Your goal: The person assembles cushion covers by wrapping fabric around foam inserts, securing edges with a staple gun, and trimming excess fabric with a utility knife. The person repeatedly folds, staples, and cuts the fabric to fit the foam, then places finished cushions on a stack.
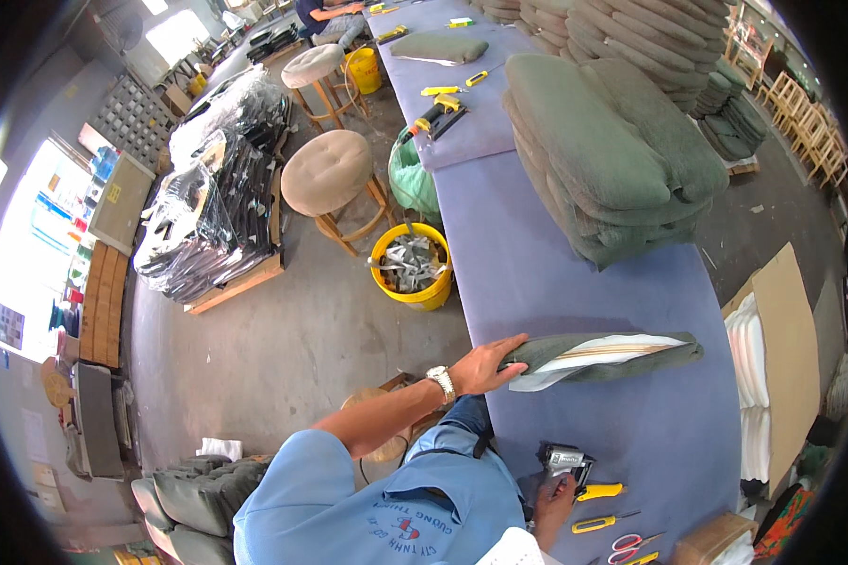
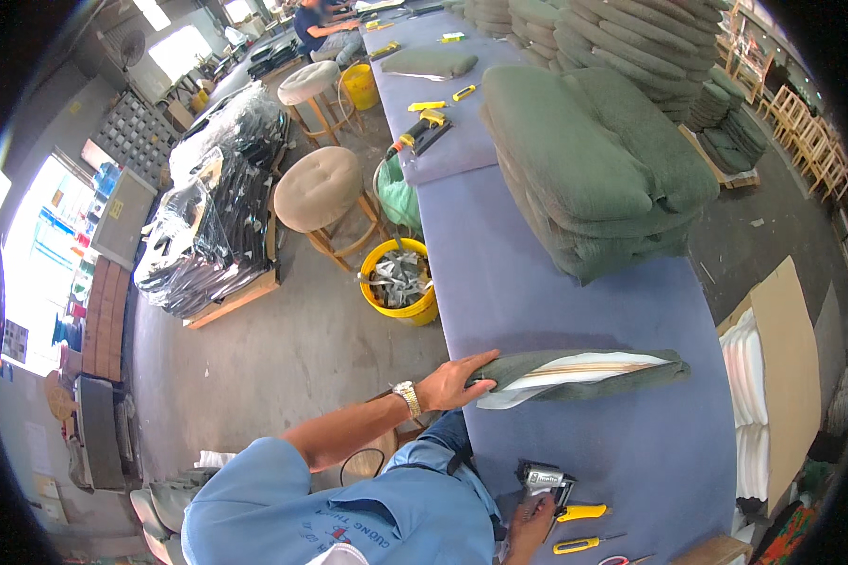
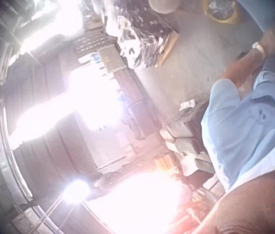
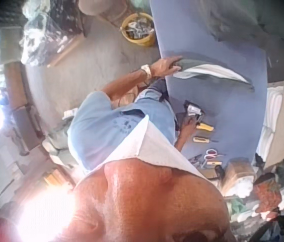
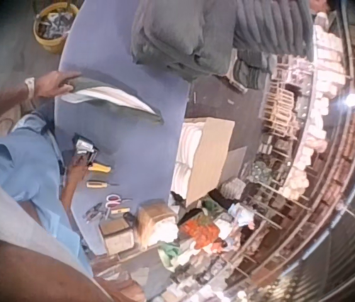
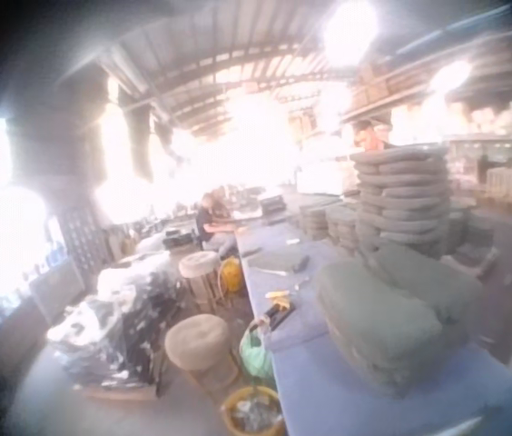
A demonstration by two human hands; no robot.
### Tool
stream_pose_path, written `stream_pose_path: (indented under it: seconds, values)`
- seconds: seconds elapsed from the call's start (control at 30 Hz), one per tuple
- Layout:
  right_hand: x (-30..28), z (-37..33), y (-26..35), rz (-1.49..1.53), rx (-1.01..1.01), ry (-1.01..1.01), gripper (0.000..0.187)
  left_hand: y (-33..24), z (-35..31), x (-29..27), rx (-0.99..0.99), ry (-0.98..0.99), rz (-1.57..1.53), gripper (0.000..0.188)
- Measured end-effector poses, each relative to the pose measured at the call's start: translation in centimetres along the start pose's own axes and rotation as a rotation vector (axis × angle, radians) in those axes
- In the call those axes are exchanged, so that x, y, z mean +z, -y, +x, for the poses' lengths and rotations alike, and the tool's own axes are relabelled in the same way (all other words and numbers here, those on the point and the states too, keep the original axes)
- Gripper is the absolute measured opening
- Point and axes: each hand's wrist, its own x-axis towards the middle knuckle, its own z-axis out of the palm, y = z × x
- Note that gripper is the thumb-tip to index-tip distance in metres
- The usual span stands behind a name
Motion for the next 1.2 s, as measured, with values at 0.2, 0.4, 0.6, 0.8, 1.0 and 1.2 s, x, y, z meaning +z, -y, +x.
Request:
stream_pose_path:
  seconds: [0.2, 0.4, 0.6, 0.8, 1.0, 1.2]
  values:
    - [0.9, 2.9, 1.2, -0.147, 0.094, 0.034, 0.085, 0.5, 0.1, -0.1, 0.028, -0.028, 0.006, 0.065]
    - [-2.7, 5.2, 4.0, 0.306, 0.073, -0.026, 0.058, 0.0, 0.1, -0.3, 0.012, -0.023, -0.023, 0.065]
    - [-6.5, 3.0, 20.0, 0.28, -0.162, 0.067, 0.043, 0.9, -0.5, 0.9, 0.091, -0.1, 0.038, 0.063]
    - [-5.0, 2.2, 23.5, 0.545, -0.155, 0.254, 0.029, 0.8, -1.1, 2.3, 0.106, -0.159, 0.083, 0.068]
    - [-3.8, 3.5, 24.0, 0.329, -0.368, 0.23, 0.023, 1.8, -1.7, 3.3, 0.241, -0.181, 0.142, 0.072]
    - [-2.8, 3.8, 23.9, 0.305, -0.373, 0.259, 0.024, 2.0, -1.7, 3.2, 0.22, -0.162, 0.147, 0.076]
